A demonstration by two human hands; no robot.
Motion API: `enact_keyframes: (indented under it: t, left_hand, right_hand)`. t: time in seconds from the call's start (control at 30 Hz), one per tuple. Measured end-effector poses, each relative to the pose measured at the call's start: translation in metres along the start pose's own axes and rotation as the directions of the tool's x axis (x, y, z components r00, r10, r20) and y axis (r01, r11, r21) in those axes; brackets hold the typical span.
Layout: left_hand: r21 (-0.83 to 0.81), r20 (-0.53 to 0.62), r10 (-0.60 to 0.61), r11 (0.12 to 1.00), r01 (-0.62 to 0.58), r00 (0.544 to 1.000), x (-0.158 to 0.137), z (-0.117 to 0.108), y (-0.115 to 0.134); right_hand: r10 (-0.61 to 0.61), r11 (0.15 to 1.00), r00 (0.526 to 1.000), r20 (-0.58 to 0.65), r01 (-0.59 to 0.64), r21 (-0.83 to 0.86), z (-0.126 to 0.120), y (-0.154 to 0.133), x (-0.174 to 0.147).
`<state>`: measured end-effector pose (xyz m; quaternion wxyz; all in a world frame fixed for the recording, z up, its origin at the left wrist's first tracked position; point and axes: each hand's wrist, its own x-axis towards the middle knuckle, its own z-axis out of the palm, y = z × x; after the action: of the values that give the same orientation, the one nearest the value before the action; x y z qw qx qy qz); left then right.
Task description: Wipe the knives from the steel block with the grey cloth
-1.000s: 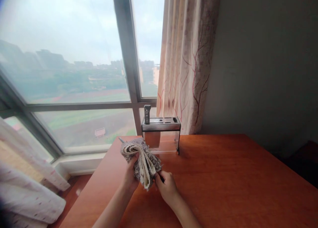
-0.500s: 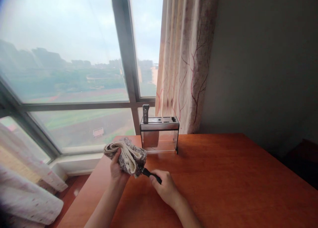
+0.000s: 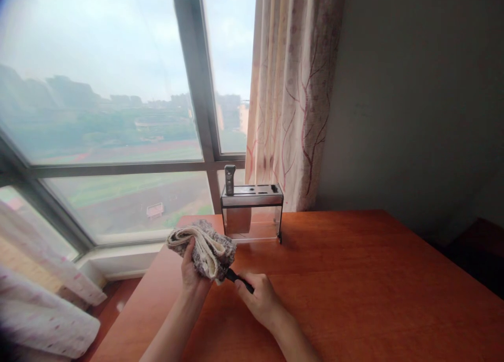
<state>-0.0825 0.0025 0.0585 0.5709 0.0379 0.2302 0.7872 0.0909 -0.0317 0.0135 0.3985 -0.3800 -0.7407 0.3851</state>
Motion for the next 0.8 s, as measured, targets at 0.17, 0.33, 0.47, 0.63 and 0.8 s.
enact_keyframes:
  t: [0.17,0.33,0.47,0.63,0.8]
  left_hand:
    - [0.076,0.025,-0.061,0.995,0.059,0.998,-0.017,0.005,-0.014]
    - [0.155,0.054,-0.166,0.976,0.156,0.985,-0.027,0.008,-0.022]
    - [0.204,0.039,-0.128,0.972,0.118,0.991,-0.027,0.010,-0.025]
    - [0.194,0.027,-0.044,0.980,0.038,0.999,-0.020,0.012,-0.012]
    - [0.111,0.005,0.066,0.992,-0.066,0.998,-0.004,0.010,0.012]
  right_hand:
    - [-0.011,1.000,0.999,-0.033,0.011,-0.004,-0.001,-0.003,0.000]
    - [-0.026,1.000,0.997,-0.068,0.025,-0.012,-0.003,-0.005,0.001]
    - [-0.037,0.999,0.997,-0.063,0.035,-0.034,-0.003,-0.006,0.001]
    - [-0.076,0.991,0.996,-0.043,0.070,-0.115,0.003,-0.008,-0.001]
    - [-0.134,0.958,0.991,-0.003,0.129,-0.258,0.005,-0.009,-0.002]
